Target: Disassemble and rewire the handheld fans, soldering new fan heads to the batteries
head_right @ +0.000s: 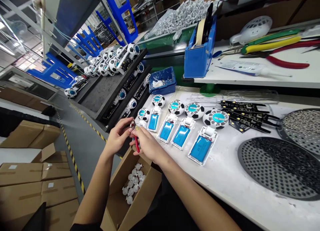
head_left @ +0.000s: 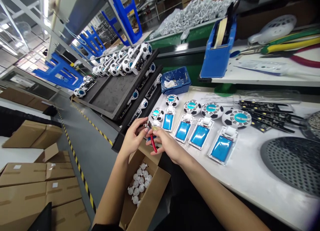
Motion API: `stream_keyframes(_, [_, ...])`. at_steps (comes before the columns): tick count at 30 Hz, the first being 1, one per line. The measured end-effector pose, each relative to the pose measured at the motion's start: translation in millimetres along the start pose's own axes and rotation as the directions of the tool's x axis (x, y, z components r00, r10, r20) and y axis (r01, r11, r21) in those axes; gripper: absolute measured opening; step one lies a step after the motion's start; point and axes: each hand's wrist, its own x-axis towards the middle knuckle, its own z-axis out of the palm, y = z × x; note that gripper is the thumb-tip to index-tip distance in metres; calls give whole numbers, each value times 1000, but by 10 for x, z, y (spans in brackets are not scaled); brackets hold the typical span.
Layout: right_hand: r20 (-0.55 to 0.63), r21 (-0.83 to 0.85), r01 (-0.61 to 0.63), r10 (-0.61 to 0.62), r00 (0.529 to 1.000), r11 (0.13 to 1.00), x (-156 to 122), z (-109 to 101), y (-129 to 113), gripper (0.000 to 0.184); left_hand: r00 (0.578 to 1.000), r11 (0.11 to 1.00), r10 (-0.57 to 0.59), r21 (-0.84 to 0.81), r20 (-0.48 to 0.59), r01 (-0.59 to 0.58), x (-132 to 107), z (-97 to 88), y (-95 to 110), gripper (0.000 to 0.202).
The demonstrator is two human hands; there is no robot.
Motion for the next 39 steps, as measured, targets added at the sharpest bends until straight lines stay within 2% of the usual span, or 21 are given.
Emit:
stream_keyframes(11, [-68,-67,132,-136,988,989,78,-30,126,42,999,996,43,78,10,-44,19,42,-64,49])
stream_keyframes(15, [-97,-49,119,-123,988,992,103,-37,119,39,998,990,57,127,-31,-53,50,112,-64,46])
stream_keyframes(19, [-117,-12,92,-93,989,996,152,-68,94,35,989,989,53,144,-139,-32,78,129,-21,47])
stream_keyframes(23, [-90,32,83,-80,993,996,152,-84,67,35,972,999,-13,26,-234,20,98,118,-5,46])
stream_keyframes(28, [-30,85,47,-44,999,995,112,-98,49,38,949,978,-135,-190,-284,82,115,135,0,55])
stream_keyframes(32, [1,106,66,-66,998,992,98,-118,58,41,930,971,-178,-212,-323,112,108,133,14,44])
stream_keyframes(34, [9,98,84,-85,996,992,95,-125,67,42,931,974,-193,-178,-310,142,107,129,15,40])
stream_keyframes(39, [21,16,123,-123,992,992,100,-149,102,40,958,978,-209,-43,-194,205,148,130,7,37])
